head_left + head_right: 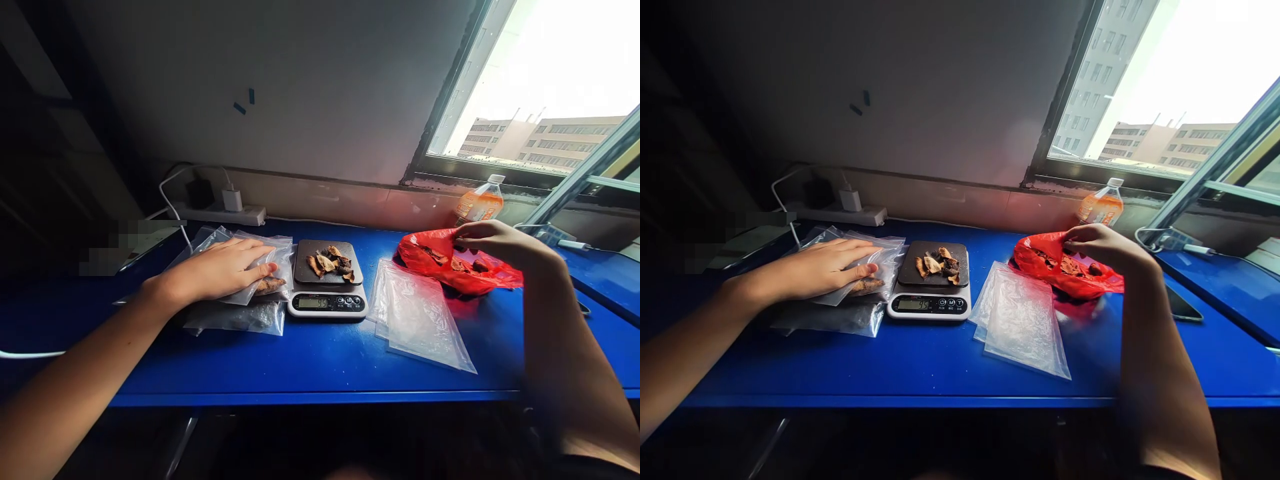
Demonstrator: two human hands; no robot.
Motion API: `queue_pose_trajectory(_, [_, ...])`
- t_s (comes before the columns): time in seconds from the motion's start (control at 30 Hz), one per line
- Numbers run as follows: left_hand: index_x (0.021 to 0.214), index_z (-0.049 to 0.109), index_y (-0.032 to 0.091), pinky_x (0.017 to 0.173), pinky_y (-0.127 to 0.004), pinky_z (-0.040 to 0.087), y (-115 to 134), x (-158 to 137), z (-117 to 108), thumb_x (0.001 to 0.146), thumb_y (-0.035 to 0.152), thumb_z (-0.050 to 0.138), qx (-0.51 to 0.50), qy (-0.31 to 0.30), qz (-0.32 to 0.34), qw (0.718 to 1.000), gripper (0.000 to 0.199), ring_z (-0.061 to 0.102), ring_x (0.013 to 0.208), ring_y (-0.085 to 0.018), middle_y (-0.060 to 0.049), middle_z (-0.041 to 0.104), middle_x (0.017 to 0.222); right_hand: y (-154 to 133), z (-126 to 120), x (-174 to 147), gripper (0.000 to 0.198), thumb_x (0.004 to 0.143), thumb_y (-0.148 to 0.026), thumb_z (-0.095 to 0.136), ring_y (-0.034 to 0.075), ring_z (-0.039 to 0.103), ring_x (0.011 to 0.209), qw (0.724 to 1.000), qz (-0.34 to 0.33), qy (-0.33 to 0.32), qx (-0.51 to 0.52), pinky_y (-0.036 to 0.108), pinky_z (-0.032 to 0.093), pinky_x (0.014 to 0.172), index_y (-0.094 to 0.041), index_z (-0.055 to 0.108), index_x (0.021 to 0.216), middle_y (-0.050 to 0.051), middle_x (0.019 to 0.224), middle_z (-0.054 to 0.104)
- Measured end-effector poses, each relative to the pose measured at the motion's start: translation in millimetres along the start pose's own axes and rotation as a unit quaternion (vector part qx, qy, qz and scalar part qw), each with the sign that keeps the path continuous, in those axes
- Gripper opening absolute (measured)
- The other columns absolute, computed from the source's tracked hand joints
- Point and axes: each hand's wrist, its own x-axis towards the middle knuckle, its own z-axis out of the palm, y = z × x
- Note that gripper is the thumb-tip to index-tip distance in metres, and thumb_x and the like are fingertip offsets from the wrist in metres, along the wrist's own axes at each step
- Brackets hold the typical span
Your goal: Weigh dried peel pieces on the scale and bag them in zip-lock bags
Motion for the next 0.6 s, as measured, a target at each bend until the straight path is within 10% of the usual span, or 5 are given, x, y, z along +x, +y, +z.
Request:
queue_pose_trajectory(0.13, [0.152, 0.043, 0.021, 0.119, -0.043, 0.027, 0.3, -0.2, -0.3, 0.093, 0.062, 0.025, -0.001, 0.002, -0.003, 1.0, 0.074, 0.034, 0.147, -0.031, -0.006, 0.039, 0.161, -41.9, 4.2, -16.1, 0.021, 0.077, -0.034, 0.07, 0.017, 0.065, 0.081, 0.98, -0.086, -0.105, 0.147, 0.032, 0.051, 0.075, -0.02, 0.074, 0.092, 0.012, 0.092, 0.072])
queue_pose_trajectory(0.33, [0.152, 0.044, 0.022, 0.119, -0.043, 0.027, -2.7, 1.4, 2.0, 0.093, 0.063, 0.024, -0.001, 0.004, 0.002, 1.0, 0.075, 0.035, 0.146, -0.03, -0.006, 0.041, 0.16, -106.6, 74.4, -22.4, 0.025, 0.078, -0.043, 0.073, 0.018, 0.068, 0.079, 0.935, -0.161, -0.207, 0.24, 0.031, 0.054, 0.074, -0.019, 0.071, 0.083, 0.007, 0.085, 0.074])
queue_pose_trajectory(0.6, [0.148, 0.049, 0.023, 0.116, -0.046, 0.03, -2.4, -0.3, 3.9, 0.093, 0.062, 0.028, -0.018, 0.02, 0.007, 1.0, 0.071, 0.041, 0.143, -0.032, -0.008, 0.046, 0.156, -140.1, 116.4, -2.3, 0.018, 0.076, -0.037, 0.07, 0.018, 0.07, 0.081, 0.937, -0.195, -0.153, 0.246, 0.033, 0.056, 0.078, -0.021, 0.071, 0.085, 0.004, 0.086, 0.075])
